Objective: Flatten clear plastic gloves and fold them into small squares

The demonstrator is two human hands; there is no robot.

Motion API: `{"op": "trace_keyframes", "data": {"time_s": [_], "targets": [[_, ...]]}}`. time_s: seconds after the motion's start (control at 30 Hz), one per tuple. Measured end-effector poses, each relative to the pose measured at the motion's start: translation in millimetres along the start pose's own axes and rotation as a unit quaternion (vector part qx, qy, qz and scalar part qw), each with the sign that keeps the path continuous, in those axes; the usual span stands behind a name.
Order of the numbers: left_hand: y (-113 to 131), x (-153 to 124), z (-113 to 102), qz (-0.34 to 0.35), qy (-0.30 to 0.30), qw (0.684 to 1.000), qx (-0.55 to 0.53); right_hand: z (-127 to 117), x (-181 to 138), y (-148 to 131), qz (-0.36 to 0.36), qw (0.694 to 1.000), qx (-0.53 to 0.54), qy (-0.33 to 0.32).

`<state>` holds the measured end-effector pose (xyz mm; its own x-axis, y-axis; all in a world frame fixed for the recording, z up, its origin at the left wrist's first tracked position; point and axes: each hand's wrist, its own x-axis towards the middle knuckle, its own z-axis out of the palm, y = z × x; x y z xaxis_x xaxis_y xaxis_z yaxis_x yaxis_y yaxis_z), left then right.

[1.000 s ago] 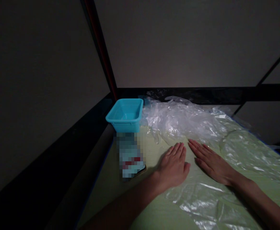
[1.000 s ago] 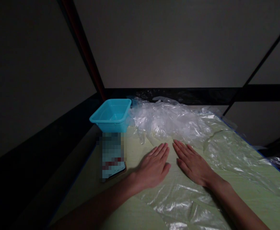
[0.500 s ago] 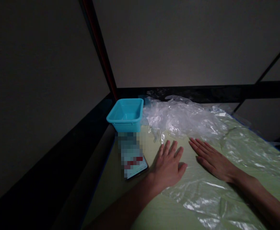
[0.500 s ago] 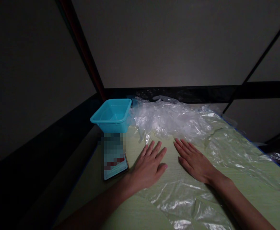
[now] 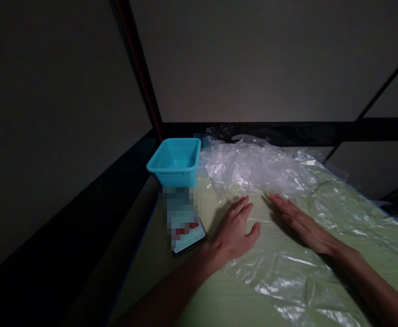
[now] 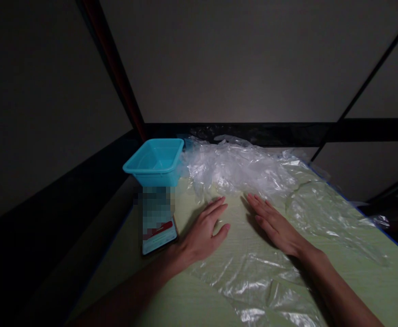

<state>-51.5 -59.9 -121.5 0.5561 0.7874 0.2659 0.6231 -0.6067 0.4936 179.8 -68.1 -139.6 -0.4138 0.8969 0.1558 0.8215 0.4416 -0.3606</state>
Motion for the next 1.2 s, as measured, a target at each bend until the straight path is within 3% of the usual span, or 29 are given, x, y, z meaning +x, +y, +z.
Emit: {"op": "trace_keyframes", "data": {"time_s": [0.13, 0.3, 0.5, 0.77, 0.93, 1.2], "targets": [[4, 0, -2, 0.011, 0.021, 1.0, 0.002, 1, -1, 1, 0.0, 1.0, 0.022, 0.013], [10, -4, -1, 0.05, -0.004, 0.997, 0.063, 2, -1, 3, -0.018, 1.0, 0.007, 0.023], [20, -11, 7, 0.093, -0.022, 0.994, 0.058, -5, -4, -10, -0.018, 0.998, -0.059, 0.025], [24, -20, 14, 0.098, -0.066, 0.99, 0.077, 11, -54, -51, 0.009, 0.991, -0.135, -0.001], [20, -24, 17, 0.106, -0.105, 0.985, 0.084, 26, -81, -45, 0.031, 0.983, -0.179, 0.021], [15, -25, 17, 0.085, -0.111, 0.987, 0.083, 26, -84, -45, 0.03, 0.976, -0.209, 0.046]]}}
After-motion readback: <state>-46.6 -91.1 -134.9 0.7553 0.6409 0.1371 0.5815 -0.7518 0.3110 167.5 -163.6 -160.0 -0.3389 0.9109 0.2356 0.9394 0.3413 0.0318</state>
